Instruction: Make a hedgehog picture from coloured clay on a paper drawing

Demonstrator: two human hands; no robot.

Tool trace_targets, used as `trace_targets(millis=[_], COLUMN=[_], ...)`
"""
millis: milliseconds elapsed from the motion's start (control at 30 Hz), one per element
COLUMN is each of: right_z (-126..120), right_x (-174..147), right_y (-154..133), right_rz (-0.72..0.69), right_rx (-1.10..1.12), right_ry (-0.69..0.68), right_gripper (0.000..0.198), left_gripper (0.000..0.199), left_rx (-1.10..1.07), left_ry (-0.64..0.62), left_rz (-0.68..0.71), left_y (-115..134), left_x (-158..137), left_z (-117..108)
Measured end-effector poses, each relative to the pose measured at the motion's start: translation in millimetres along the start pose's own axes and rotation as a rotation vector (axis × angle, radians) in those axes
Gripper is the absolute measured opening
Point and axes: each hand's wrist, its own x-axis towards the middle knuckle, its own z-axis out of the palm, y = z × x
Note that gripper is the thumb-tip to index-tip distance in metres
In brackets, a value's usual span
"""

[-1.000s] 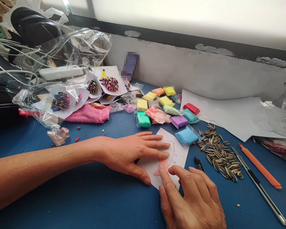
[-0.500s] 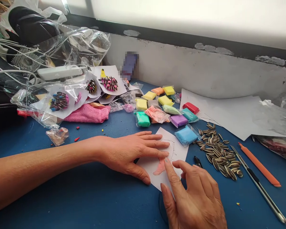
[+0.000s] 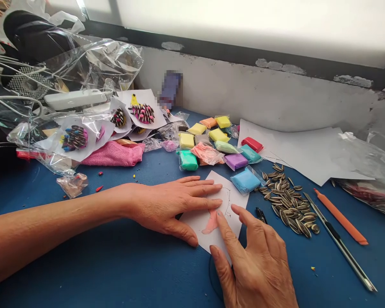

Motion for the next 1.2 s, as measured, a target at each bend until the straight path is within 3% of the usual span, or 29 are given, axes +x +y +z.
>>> trace_targets(millis=[367,533,733,933,1200], right_z=[-4.2,-1.9,-4.6,-7.1,-5.9], right_x=[3.4,4.1,2.1,3.4,0.0], right_y=[-1.4,-3.4,-3.9,-5.8,-3.4], right_rz=[-0.009,-0.051,-0.005,-0.125,-0.121], right_rx=[0.053,0.042,0.136,0.088,0.154], right_ry=[0.000,0.011,0.051,0.054,0.076], right_gripper=[0.042,0.038,0.038,0.033,0.032], left_gripper=[0.089,0.088,0.088,0.084,0.083], left_rx=[-0.034,-0.028,-0.025,-0.025,-0.033], left_ry=[-0.055,-0.049,-0.048,-0.023,0.010], left_rz=[-0.081,-0.074,-0.073,-0.060,-0.052], left_y=[0.7,0.3,-0.8,-0.6,0.4], left_x=[-1.3,-0.2,-0.3,-1.1,-3.0], left_z=[-0.7,-0.6,0.4,0.8,0.1])
